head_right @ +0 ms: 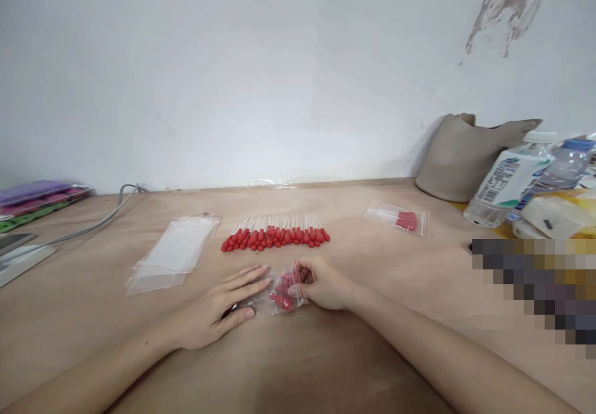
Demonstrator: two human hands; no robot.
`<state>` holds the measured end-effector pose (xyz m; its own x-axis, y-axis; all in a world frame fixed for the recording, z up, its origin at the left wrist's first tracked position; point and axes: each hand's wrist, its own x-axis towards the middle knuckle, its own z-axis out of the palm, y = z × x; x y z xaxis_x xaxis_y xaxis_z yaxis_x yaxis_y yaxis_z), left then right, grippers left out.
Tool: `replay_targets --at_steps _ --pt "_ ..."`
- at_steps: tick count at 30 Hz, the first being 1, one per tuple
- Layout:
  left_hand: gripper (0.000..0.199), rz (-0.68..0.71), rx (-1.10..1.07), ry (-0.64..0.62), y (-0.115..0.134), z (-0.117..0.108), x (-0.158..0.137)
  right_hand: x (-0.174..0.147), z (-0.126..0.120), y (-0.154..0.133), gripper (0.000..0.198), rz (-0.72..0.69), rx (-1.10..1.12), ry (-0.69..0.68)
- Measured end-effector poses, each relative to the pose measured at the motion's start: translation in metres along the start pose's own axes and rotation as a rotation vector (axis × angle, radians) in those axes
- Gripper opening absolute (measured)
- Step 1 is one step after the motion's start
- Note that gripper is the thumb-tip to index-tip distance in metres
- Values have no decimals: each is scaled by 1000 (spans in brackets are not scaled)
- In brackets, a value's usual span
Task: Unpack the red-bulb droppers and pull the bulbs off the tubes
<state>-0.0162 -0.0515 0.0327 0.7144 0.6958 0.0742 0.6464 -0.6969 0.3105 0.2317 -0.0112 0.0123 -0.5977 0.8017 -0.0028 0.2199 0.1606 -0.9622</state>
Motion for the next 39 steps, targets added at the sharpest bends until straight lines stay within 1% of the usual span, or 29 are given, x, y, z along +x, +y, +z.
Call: replay_targets --at_steps 2,4,10,13,16,20,24,30,34,37,39 --pt "48 4 -13 14 -1 0 0 0 -1 -2 30 36 97 -18" --pt "48 -5 -18 21 -1 0 0 -1 -3 -4 34 51 138 -29" --pt "49 -7 -5 27 -2 1 -1 -4 -14 -5 40 35 125 36" --pt "49 -13 -1 29 -2 2 -1 -4 -17 -1 41 28 149 39" --pt "50 -24 7 21 -2 2 -2 -3 -22 5 39 35 234 55" --pt "52 -31 -2 11 -2 2 -2 -1 -29 14 37 73 367 132" --pt "52 -22 -11 20 -3 2 -1 2 -34 17 33 95 514 172" --pt "51 -24 -22 28 -3 1 -1 3 -32 21 23 106 608 254" --pt "51 -32 -23 14 -2 0 -1 1 -40 15 20 123 587 257" --pt "50 -29 -28 35 -2 1 1 -2 -58 0 21 91 464 238" --pt "48 -28 -34 54 -2 2 2 -6 -73 -11 22 59 355 202"
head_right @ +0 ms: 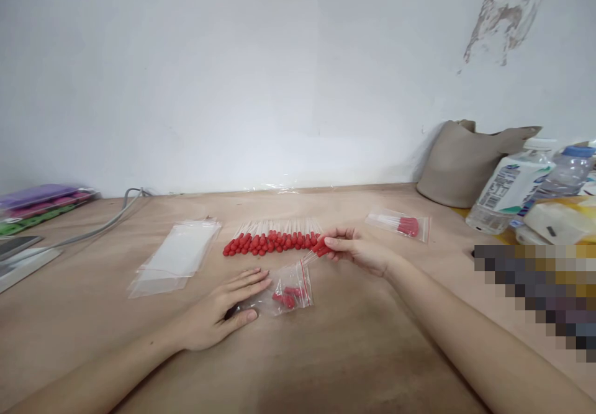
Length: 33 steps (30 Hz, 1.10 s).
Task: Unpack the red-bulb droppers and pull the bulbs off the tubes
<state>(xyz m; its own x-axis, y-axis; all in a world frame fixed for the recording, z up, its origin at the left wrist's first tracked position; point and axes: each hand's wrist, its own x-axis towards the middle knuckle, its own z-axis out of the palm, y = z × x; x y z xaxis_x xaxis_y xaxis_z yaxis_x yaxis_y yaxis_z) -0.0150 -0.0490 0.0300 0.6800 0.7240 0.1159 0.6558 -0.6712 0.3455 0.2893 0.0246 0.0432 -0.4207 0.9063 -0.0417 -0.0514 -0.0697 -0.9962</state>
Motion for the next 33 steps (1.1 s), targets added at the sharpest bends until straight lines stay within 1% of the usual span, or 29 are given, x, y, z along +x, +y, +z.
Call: replay_targets --at_steps 2,5,7,10,12,14,15,17,19,21,23,24,26,29,31,33 --pt "48 -2 -2 13 0 2 1 -3 -11 -15 23 -63 -84 10" --pt "48 -12 1 20 0 4 3 -8 -20 -34 26 -198 -207 76" --pt "49 -19 2 15 0 5 3 -8 -19 -44 29 -300 -310 126" --pt "48 -29 -4 12 1 5 3 -1 -6 -51 28 -464 -461 209" --pt "48 -35 -11 14 2 5 3 11 8 -47 24 -622 -546 294" --pt "48 -40 -11 12 2 4 3 26 22 -36 18 -830 -668 389" --pt "48 -41 -8 10 3 4 3 34 29 -28 15 -902 -751 409" --pt "48 -40 -2 7 2 4 3 49 40 -8 17 -978 -881 372" --pt "49 -37 0 5 1 5 3 61 47 12 21 -979 -1006 306" --pt "49 -33 3 4 0 5 3 69 50 28 21 -979 -1149 218" --pt "49 -30 7 0 0 5 3 73 50 36 20 -975 -1247 154" --pt "49 -28 8 0 0 5 3 73 50 37 20 -972 -1274 151" --pt "48 -24 8 2 0 5 3 70 49 34 22 -967 -1273 214" --pt "49 -21 5 0 -1 4 3 57 49 28 20 -945 -1157 372" --pt "49 -17 9 -6 -1 4 3 41 47 30 16 -877 -1031 437" --pt "49 -11 15 -5 -1 5 3 23 45 37 13 -758 -888 446"
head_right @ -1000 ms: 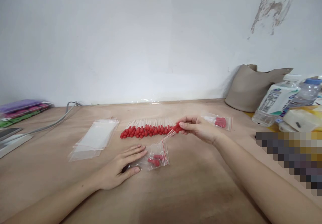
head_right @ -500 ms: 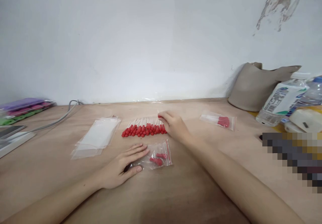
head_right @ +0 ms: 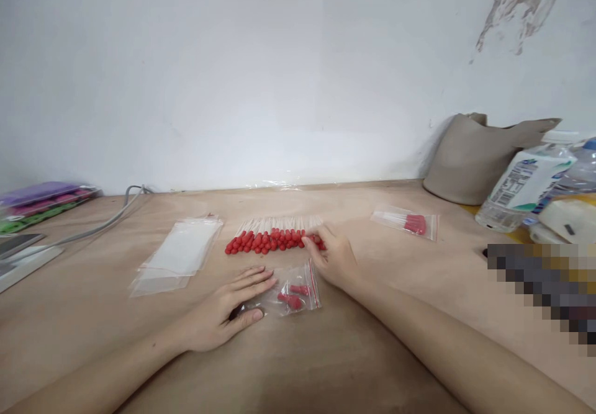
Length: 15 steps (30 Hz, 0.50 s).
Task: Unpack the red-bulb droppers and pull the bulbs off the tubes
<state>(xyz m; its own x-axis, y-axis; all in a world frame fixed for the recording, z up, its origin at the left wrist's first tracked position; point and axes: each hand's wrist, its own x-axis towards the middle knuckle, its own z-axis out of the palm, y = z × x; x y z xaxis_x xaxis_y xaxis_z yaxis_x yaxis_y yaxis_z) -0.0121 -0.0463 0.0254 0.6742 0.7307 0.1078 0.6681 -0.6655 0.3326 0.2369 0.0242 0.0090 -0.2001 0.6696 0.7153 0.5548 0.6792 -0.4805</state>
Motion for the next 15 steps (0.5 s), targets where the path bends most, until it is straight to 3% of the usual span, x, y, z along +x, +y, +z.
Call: replay_targets --at_steps 2,4,15 --pt "49 0 8 2 0 0 0 -17 -9 -2 12 112 129 -106" --pt "48 -7 18 -1 0 0 0 -29 -16 -6 14 140 226 -278" --pt "52 -28 115 -47 4 0 -1 -19 -23 -27 27 51 493 -665"
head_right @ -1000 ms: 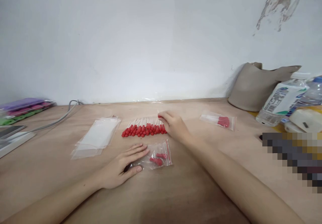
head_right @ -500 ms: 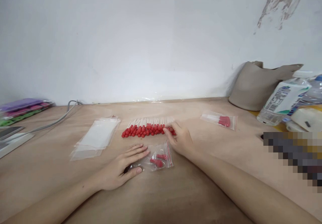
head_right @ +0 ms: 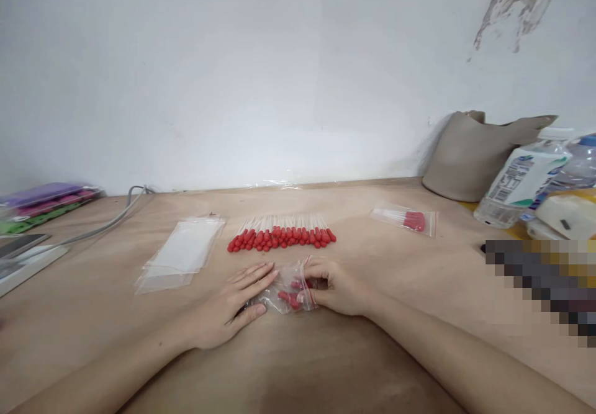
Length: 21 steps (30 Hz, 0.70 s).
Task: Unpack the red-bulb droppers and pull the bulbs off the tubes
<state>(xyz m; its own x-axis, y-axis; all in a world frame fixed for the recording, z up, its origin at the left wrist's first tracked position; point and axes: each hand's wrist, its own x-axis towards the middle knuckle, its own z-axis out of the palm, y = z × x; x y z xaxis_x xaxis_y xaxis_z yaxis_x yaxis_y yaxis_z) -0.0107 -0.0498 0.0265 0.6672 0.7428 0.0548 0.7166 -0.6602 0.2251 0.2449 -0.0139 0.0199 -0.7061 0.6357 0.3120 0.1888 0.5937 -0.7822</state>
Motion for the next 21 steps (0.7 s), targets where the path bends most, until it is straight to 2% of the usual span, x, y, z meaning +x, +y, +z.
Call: replay_targets --at_steps 3,7,10,15,21 --pt "52 -11 10 -19 1 -1 0 2 -2 -3 30 9 53 -97" --pt "53 -6 7 -16 1 -1 -1 3 -1 -5 26 19 6 -122" --pt "53 -13 0 -10 0 -1 -1 1 3 -5 21 -20 -68 -77" --pt "54 -11 -1 -8 -2 0 -1 -1 11 -2 24 -13 -191 157" --pt "55 -13 -4 -20 -2 -1 -1 1 10 -2 16 -40 -238 114"
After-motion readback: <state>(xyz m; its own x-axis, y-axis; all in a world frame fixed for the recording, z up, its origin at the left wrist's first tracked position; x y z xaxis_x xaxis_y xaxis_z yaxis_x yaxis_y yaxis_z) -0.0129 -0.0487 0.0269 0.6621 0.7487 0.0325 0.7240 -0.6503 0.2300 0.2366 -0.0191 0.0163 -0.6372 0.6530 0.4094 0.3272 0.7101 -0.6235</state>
